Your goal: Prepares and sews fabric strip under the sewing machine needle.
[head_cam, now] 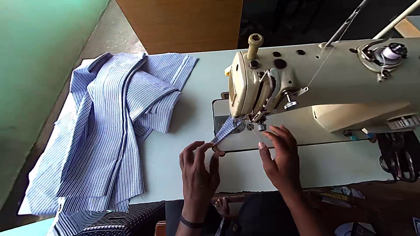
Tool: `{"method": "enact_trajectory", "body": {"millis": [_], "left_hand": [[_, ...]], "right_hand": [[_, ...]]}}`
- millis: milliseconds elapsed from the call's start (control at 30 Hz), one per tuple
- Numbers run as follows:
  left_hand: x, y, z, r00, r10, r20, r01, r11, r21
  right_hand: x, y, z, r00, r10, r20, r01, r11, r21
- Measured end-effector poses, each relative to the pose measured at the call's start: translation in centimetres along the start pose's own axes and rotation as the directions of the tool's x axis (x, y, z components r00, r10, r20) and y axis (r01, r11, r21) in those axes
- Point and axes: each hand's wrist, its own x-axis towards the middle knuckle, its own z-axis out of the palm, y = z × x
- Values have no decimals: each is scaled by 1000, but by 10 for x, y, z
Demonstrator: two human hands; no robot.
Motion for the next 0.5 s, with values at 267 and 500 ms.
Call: {"method": "enact_trajectory", "body": {"millis": [267,500], "left_hand": [[3,-2,2,990,94,108,-100,994,53],[47,3,9,915,205,349,-283,941,188]], "right_hand": [[3,4,1,1000,-13,5,13,997,72],[3,4,1,1000,-27,9,26,997,75]]}}
